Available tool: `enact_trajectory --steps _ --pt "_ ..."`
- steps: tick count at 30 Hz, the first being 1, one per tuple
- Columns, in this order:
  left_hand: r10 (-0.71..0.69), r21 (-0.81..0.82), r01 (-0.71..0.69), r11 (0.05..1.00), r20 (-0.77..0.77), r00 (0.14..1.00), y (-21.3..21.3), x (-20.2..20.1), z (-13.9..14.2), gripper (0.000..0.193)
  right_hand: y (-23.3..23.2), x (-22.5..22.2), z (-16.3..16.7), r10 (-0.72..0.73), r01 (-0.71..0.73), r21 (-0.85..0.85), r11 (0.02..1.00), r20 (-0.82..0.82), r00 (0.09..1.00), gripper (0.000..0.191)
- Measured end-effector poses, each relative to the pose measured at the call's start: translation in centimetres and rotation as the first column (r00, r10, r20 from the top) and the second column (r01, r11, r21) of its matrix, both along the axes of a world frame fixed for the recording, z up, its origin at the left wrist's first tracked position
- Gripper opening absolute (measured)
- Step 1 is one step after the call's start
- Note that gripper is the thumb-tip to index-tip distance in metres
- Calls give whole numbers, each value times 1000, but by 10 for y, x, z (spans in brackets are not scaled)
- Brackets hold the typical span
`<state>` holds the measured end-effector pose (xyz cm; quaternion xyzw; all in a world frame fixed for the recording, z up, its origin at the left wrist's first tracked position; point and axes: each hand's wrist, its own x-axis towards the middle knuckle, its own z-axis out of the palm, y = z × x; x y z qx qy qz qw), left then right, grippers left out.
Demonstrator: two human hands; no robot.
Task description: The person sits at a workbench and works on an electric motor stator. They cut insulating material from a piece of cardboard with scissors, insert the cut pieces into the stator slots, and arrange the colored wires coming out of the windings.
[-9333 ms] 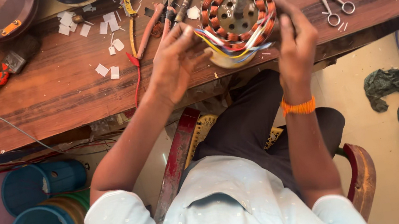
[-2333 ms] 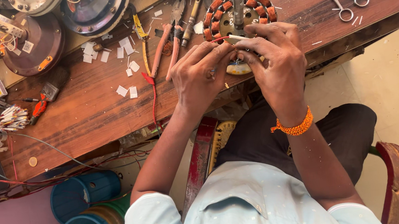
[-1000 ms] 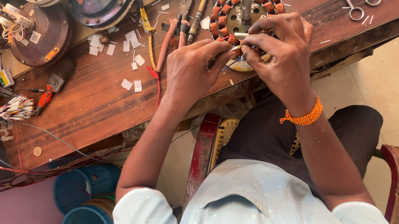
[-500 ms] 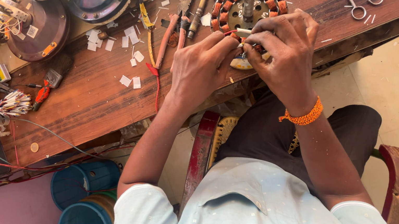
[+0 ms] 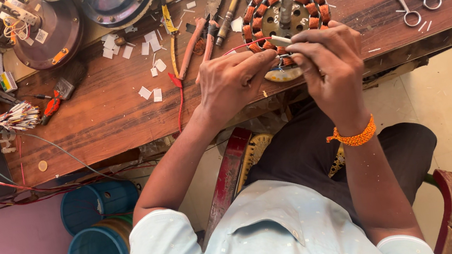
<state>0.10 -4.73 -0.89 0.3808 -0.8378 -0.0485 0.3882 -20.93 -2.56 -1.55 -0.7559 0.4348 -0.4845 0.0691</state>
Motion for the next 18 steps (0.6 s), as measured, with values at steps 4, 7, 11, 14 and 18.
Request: enact_trajectory --steps 4,7,11,14,18 --pt "2 -28 -1 1000 42 999 -3 -1 1 18 -5 -6 -6 16 -18 21 1000 81 997 11" --pt "10 -48 -6 999 83 996 -6 -2 5 18 -7 -7 -9 24 -26 22 999 108 994 11" --pt "15 7 -16 1000 153 988 -10 -1 12 19 -8 -6 -10 24 -26 21 999 125 992 13" --pt "21 16 -23 1000 91 996 -10 0 17 22 -9 -6 -11 32 -36 27 999 132 991 14" --pt "0 39 1 999 -11 1000 -6 6 20 19 -9 -8 -12 70 -75 27 997 162 984 18"
